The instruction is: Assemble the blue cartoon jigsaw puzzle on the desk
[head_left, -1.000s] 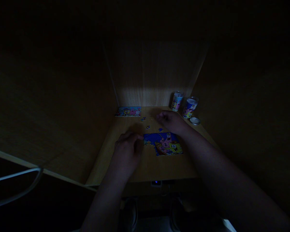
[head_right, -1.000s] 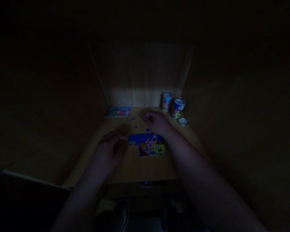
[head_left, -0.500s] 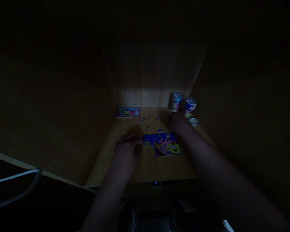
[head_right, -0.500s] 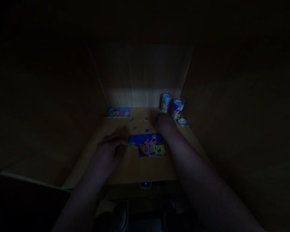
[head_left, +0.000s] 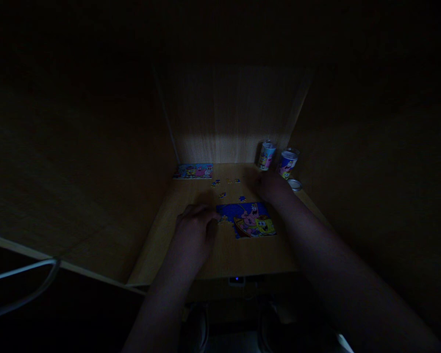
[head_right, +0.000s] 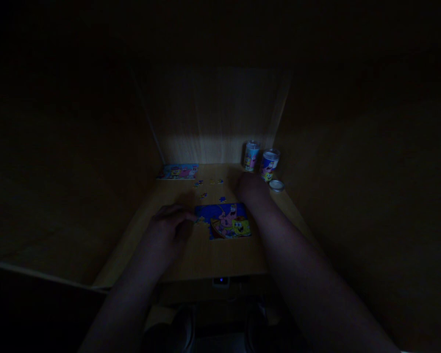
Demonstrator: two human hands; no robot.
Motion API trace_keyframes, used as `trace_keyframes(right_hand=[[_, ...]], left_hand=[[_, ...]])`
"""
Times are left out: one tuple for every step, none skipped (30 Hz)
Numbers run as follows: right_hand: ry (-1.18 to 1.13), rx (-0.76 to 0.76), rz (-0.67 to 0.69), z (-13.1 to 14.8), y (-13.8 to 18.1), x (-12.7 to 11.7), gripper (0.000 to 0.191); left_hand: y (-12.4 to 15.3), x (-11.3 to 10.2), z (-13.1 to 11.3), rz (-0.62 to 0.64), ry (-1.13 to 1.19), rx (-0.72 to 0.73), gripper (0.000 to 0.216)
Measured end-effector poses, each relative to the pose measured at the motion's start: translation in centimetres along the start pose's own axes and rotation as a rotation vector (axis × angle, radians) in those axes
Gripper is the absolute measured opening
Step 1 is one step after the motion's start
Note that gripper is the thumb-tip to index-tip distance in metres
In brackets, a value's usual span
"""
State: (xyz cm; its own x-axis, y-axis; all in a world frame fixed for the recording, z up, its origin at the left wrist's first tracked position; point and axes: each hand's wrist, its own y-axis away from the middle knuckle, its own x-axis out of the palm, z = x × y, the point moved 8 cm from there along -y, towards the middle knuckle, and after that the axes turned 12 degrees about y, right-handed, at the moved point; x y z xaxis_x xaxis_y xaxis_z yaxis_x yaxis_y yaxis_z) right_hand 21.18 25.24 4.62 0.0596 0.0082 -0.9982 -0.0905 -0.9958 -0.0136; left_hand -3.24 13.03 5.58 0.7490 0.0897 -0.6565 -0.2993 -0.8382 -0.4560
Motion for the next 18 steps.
trace_keyframes(right_hand=[[0.002,0.002,0.002,0.0,0.0,0.0,0.039],[0.003,0.001,0.003,0.0,0.0,0.0,0.038],[0.005,-0.003,0.004,0.1,0.0,0.0,0.038],[0.006,-0.009,0.002,0.1,0.1,0.0,0.038],[0.008,-0.015,-0.001,0.2,0.1,-0.1,0.039],[0.011,-0.02,-0.005,0.3,0.2,-0.1,0.041],[0.014,-0.025,-0.009,0.4,0.2,-0.2,0.042],[0.018,-0.029,-0.012,0.4,0.2,-0.2,0.042],[0.021,-0.034,-0.013,0.5,0.2,-0.2,0.041],[0.023,-0.04,-0.013,0.6,0.2,-0.2,0.04],[0.024,-0.045,-0.012,0.7,0.2,-0.2,0.039],[0.024,-0.05,-0.012,0.7,0.1,-0.2,0.038],[0.024,-0.055,-0.014,0.9,0.1,-0.1,0.038],[0.024,-0.063,-0.018,1.0,0.0,-0.2,0.038],[0.024,-0.075,-0.023,1.2,0.0,-0.2,0.037],[0.024,-0.09,-0.03,1.4,0.0,-0.2,0.037],[0.023,-0.106,-0.038,1.7,0.0,-0.3,0.036],[0.022,-0.122,-0.046,1.9,0.1,-0.3,0.035]], left_hand=[[0.0,0.2,-0.3,0.011,0.013,0.034,0.029],[0.0,0.4,-0.7,0.03,0.027,0.073,0.031],[0.1,0.8,-1.1,0.062,0.04,0.112,0.032],[0.1,1.1,-1.5,0.102,0.048,0.145,0.034],[0.2,1.5,-1.8,0.138,0.05,0.167,0.035],[0.3,1.8,-2.1,0.168,0.045,0.179,0.034],[0.3,2.0,-2.3,0.189,0.038,0.182,0.033],[0.4,2.1,-2.5,0.202,0.029,0.182,0.033],[0.4,2.1,-2.6,0.211,0.023,0.183,0.033],[0.5,2.1,-2.8,0.222,0.019,0.185,0.034],[0.6,2.2,-2.9,0.24,0.015,0.188,0.036],[0.7,2.3,-2.9,0.26,0.01,0.192,0.038],[0.8,2.4,-3.0,0.282,0.006,0.196,0.039],[1.0,2.6,-3.0,0.303,0.004,0.201,0.04],[1.0,2.7,-3.0,0.32,0.005,0.204,0.042],[1.1,2.8,-3.0,0.335,0.008,0.205,0.044],[1.1,2.9,-3.0,0.347,0.011,0.203,0.044],[1.2,2.9,-2.9,0.357,0.015,0.2,0.044]])
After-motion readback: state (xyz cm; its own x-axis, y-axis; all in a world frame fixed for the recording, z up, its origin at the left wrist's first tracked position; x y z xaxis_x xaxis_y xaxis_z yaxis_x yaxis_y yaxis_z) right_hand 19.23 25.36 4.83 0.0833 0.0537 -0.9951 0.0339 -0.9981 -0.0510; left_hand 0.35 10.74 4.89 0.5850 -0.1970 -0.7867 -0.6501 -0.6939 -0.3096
